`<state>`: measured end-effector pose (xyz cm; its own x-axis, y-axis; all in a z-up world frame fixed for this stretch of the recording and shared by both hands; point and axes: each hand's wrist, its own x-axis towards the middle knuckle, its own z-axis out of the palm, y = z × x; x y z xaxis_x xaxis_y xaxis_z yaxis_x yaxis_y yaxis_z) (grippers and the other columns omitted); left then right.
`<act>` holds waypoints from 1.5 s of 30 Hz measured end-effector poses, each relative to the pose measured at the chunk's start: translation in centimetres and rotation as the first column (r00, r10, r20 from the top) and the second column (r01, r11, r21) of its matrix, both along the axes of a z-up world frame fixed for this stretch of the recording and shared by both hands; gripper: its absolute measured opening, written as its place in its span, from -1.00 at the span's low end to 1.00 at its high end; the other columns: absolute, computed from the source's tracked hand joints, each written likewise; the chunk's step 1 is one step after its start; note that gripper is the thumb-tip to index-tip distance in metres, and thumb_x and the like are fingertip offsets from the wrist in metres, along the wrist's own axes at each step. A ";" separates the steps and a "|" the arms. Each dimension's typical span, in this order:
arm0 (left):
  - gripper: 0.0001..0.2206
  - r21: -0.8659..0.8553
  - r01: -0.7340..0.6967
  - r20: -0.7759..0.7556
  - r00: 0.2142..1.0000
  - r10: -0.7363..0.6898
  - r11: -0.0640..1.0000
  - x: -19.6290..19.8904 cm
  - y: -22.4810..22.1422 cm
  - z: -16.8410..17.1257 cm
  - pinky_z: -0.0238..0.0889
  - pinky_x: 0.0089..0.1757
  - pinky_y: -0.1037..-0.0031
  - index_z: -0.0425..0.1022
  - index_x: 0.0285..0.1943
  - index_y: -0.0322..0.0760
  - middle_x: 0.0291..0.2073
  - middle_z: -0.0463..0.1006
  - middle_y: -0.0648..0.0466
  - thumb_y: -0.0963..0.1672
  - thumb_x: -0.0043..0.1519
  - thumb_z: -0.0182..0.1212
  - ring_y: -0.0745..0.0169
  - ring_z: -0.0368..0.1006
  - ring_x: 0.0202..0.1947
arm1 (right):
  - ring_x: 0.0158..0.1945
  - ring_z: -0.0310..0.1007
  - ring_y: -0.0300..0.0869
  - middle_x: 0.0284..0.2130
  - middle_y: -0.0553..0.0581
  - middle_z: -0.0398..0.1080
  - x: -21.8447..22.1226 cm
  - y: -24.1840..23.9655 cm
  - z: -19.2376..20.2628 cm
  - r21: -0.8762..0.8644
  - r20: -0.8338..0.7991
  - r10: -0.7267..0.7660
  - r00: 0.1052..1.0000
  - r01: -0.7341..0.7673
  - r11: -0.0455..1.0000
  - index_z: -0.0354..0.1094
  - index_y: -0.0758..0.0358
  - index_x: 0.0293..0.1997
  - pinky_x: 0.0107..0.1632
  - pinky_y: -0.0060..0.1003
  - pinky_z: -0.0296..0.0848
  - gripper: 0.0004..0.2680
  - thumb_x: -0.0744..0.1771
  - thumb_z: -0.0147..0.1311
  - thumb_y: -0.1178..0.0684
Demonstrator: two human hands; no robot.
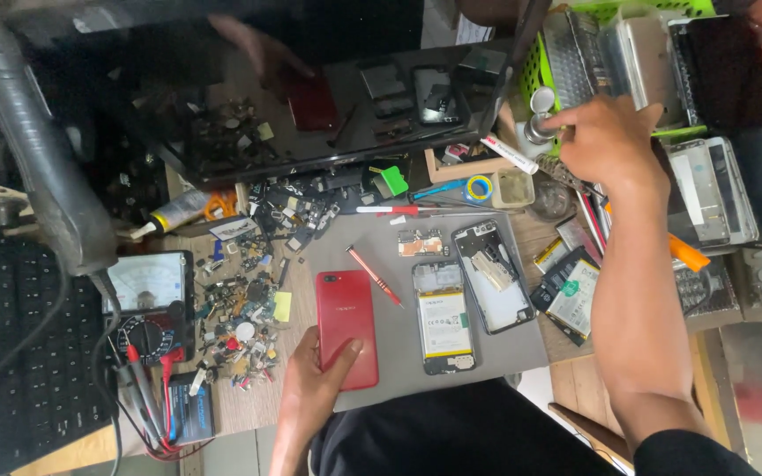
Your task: Applying adhesive to the frame of a red smartphone using a precision tool on a repair bench.
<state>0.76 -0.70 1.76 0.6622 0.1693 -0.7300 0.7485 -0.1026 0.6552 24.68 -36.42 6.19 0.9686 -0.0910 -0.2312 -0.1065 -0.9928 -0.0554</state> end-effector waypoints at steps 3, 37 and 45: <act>-0.55 0.014 0.015 0.002 1.000 -0.015 1.000 -0.1 0.1 -0.6 0.50 -0.24 0.47 0.50 0.06 -0.26 -0.12 0.71 0.00 0.04 0.07 0.31 0.18 0.65 -0.16 | 0.49 -0.04 0.31 0.35 0.33 0.25 -0.6 1.8 3.0 0.039 -0.105 -0.045 0.993 0.049 0.998 0.50 -0.20 0.15 0.39 0.39 -0.30 -0.70 0.42 -0.12 0.16; -0.69 0.329 -0.018 -0.074 0.996 0.045 0.944 0.7 -0.5 -5.6 0.21 -0.44 0.52 0.65 -0.26 -0.22 -0.64 0.58 -0.03 0.06 0.08 0.38 0.18 0.44 -0.60 | -0.17 0.22 -0.08 -0.37 -0.07 0.42 5.3 -6.5 -3.0 -0.024 0.261 0.666 0.699 -0.685 0.729 0.63 -0.05 -0.20 -0.06 -0.12 0.12 -0.89 0.31 0.30 -0.12; -0.65 0.349 -0.001 -0.059 0.998 0.023 0.937 0.4 -0.3 -6.3 0.17 -0.46 0.53 0.60 -0.35 -0.23 -0.67 0.53 -0.01 0.09 0.07 0.36 0.19 0.39 -0.62 | -0.17 0.26 -0.07 -0.43 -0.09 0.46 5.6 -6.7 -3.9 0.044 0.289 0.627 0.724 -0.664 0.746 0.63 -0.03 -0.28 -0.04 -0.11 0.10 -0.91 0.29 0.33 -0.09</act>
<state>1.16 -1.04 -4.56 0.6147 0.4283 -0.6624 0.7884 -0.3073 0.5329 30.23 -43.13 2.29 0.8048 0.5911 0.0545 0.5927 -0.7953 -0.1275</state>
